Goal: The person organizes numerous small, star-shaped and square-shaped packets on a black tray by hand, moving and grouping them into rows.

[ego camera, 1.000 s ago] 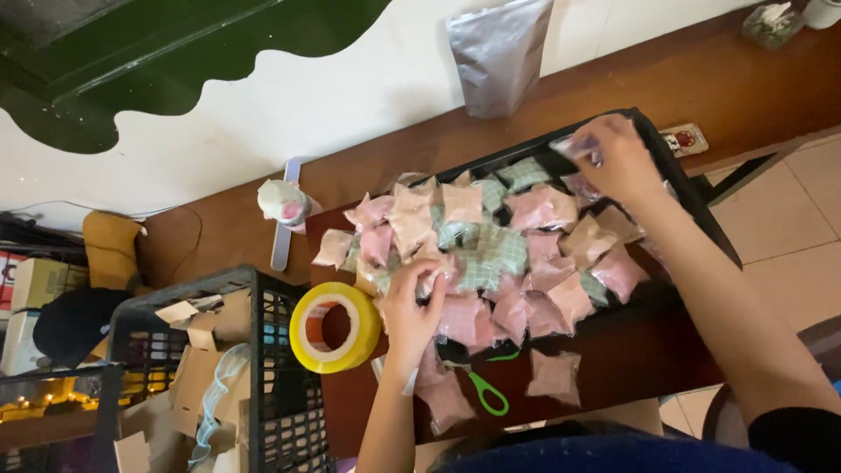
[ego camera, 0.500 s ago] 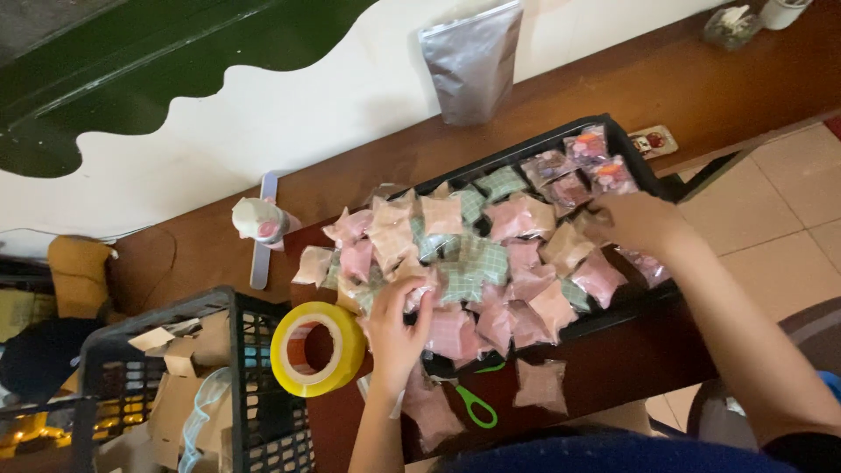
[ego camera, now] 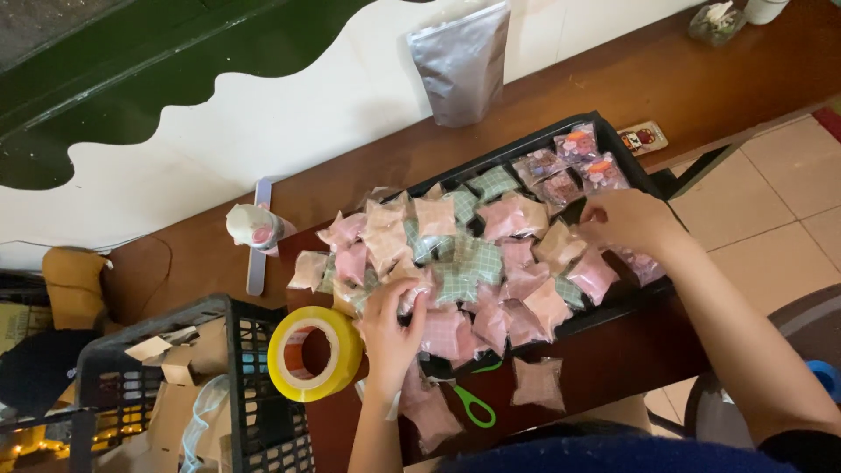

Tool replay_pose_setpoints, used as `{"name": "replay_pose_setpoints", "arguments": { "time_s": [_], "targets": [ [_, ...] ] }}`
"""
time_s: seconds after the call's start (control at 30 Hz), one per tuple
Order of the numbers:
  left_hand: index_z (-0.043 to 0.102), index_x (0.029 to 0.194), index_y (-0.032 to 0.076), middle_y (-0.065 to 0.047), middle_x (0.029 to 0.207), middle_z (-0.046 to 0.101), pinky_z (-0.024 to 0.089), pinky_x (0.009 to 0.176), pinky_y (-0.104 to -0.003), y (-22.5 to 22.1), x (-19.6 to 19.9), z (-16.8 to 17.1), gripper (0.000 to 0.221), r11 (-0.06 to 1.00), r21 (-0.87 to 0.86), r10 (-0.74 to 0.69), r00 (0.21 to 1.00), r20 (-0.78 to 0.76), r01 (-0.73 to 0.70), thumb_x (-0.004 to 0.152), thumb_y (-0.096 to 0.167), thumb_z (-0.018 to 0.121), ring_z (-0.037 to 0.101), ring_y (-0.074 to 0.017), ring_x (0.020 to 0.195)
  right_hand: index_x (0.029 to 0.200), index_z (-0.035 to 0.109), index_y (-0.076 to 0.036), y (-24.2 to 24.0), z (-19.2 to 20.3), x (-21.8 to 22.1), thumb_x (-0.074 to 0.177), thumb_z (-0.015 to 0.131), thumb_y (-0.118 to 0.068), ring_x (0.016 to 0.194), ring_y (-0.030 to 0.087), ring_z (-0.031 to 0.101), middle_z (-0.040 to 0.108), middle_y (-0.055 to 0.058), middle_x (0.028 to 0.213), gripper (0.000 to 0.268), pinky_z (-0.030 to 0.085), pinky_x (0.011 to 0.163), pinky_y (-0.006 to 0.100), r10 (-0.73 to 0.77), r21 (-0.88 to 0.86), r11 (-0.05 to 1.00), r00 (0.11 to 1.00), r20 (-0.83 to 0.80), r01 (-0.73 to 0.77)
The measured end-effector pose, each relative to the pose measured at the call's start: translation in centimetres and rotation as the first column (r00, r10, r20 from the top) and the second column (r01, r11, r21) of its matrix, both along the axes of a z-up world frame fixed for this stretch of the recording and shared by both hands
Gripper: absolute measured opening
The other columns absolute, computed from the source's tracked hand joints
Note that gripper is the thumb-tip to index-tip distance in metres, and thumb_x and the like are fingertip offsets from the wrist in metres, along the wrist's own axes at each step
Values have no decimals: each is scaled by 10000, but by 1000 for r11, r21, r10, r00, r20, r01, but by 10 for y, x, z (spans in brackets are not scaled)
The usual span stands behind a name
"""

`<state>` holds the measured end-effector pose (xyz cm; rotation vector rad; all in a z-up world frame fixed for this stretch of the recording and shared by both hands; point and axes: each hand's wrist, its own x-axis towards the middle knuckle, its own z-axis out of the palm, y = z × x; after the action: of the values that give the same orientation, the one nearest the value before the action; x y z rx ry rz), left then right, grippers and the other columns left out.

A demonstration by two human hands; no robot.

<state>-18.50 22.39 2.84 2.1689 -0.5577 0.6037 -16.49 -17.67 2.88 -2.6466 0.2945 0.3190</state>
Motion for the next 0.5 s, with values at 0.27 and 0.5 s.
{"name": "replay_pose_setpoints", "arguments": {
  "time_s": [0.27,0.5],
  "targets": [
    [682,1088,84,-95,1071,721,534,870,-376,1,-1,2,217,1000,-6,-8,1000,-12,8,886,108,756,682,-287,976,1069,712,-91,-5,33,-15,905,701,-287,904,281,739,757,101,1013,256,574,806,406,-21,140,990,953,301,-23],
    [687,1074,90,-90,1063,726,504,881,-395,-2,-1,4,216,999,40,-4,1000,2,4,875,125,764,671,-287,963,862,728,-104,18,19,-35,754,783,-266,986,257,709,737,66,1072,202,580,878,400,403,-285,913,751,522,-292]
  ]
}}
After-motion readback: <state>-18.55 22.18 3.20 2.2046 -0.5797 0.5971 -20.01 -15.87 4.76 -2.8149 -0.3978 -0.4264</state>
